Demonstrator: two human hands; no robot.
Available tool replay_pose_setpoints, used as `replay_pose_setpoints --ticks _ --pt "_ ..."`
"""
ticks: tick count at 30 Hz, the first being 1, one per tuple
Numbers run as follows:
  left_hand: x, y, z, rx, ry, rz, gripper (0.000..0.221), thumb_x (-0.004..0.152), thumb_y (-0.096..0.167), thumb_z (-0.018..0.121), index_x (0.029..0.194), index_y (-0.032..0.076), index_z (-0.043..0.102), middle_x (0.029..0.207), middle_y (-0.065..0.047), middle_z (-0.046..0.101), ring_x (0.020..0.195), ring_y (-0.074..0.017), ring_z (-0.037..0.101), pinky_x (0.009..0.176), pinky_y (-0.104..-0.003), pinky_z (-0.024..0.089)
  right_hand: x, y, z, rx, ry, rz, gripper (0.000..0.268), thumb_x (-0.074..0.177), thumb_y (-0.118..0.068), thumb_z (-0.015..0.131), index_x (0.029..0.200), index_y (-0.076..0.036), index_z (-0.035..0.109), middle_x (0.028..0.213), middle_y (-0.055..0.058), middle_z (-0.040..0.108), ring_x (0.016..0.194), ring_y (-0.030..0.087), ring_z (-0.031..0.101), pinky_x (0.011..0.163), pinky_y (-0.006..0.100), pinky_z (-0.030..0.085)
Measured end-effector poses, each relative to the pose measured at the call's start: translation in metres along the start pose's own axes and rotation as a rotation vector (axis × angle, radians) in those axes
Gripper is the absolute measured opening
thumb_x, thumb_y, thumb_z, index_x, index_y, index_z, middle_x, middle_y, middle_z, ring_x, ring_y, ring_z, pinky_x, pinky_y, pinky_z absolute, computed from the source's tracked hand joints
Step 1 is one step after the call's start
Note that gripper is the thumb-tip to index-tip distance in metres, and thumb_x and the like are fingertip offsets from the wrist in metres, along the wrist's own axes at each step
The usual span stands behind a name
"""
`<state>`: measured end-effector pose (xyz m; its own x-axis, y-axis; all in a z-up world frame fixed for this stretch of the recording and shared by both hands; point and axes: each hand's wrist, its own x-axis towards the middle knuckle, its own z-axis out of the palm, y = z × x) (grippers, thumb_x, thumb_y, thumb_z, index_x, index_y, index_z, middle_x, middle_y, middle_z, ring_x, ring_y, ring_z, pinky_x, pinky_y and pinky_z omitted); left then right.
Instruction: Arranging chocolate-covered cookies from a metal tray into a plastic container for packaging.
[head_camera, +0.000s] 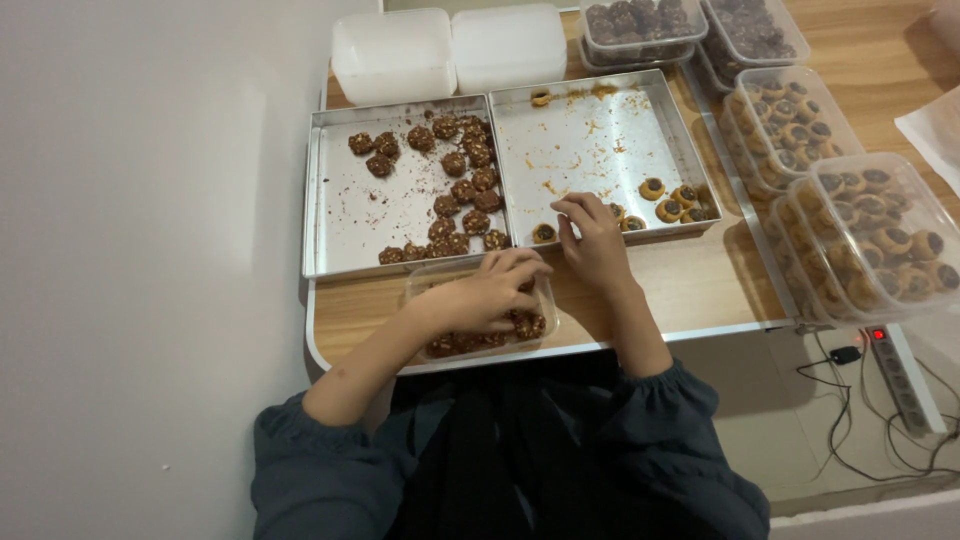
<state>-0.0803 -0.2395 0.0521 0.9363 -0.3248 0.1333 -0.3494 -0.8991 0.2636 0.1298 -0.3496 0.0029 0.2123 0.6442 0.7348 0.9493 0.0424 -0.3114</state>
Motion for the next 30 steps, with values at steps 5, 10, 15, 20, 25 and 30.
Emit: replay_pose_setpoints --ticks 5,10,15,20,25,30 --pt "-0.002 -0.003 0.004 -0.082 0.009 -0.042 0.032 0.079 0.027 0.080 0.108 0.014 0.072 0.141 -0.018 0.044 0.143 -0.0420 0.021 0.101 -0.055 0.025 0.001 -0.002 -0.001 0.001 0.001 0.004 0.024 0.090 0.003 0.069 0.109 -0.010 0.074 0.103 0.006 0.067 0.088 0.027 0.068 0.080 0.038 0.051" --pt "-0.001 0.000 0.011 -0.007 0.019 -0.051 0.039 0.082 0.045 0.076 0.112 0.021 0.071 0.143 -0.021 0.044 0.144 -0.0434 0.020 0.104 -0.057 0.024 -0.002 0.002 0.003 -0.017 0.004 -0.010 0.023 0.090 0.003 0.070 0.109 -0.009 0.073 0.103 0.006 0.067 0.089 0.027 0.069 0.081 0.038 0.051" --pt "0.000 0.005 0.011 0.057 0.018 -0.065 0.051 0.069 0.037 0.087 0.110 0.014 0.068 0.144 -0.023 0.043 0.145 -0.0447 0.021 0.105 -0.058 0.026 0.001 -0.001 0.000 -0.005 -0.001 -0.005 0.023 0.090 0.004 0.069 0.109 -0.009 0.073 0.102 0.005 0.066 0.087 0.025 0.068 0.081 0.037 0.051" --pt "0.005 0.006 0.029 0.296 0.151 -0.021 0.057 0.053 0.044 0.093 0.098 0.016 0.071 0.134 -0.017 0.052 0.139 -0.0388 0.031 0.103 -0.053 0.029 -0.001 0.002 0.002 -0.017 0.000 -0.020 0.023 0.090 0.003 0.069 0.109 -0.010 0.073 0.102 0.005 0.066 0.088 0.025 0.068 0.082 0.036 0.052" --pt "0.008 0.002 0.053 0.433 0.375 0.069 0.062 0.038 0.037 0.099 0.085 0.010 0.069 0.119 -0.017 0.059 0.127 -0.0398 0.044 0.096 -0.052 0.035 0.001 -0.002 0.000 -0.007 0.001 -0.019 0.023 0.091 0.004 0.069 0.108 -0.009 0.073 0.101 0.005 0.066 0.088 0.025 0.068 0.081 0.036 0.052" --pt "-0.016 0.020 0.003 0.183 0.133 -0.213 0.036 0.073 0.026 0.084 0.104 0.012 0.071 0.139 -0.016 0.051 0.142 -0.0392 0.028 0.102 -0.057 0.027 0.002 -0.008 -0.008 0.172 -0.003 0.019 0.029 0.093 0.009 0.065 0.114 -0.008 0.075 0.106 0.007 0.067 0.093 0.029 0.068 0.086 0.036 0.053"
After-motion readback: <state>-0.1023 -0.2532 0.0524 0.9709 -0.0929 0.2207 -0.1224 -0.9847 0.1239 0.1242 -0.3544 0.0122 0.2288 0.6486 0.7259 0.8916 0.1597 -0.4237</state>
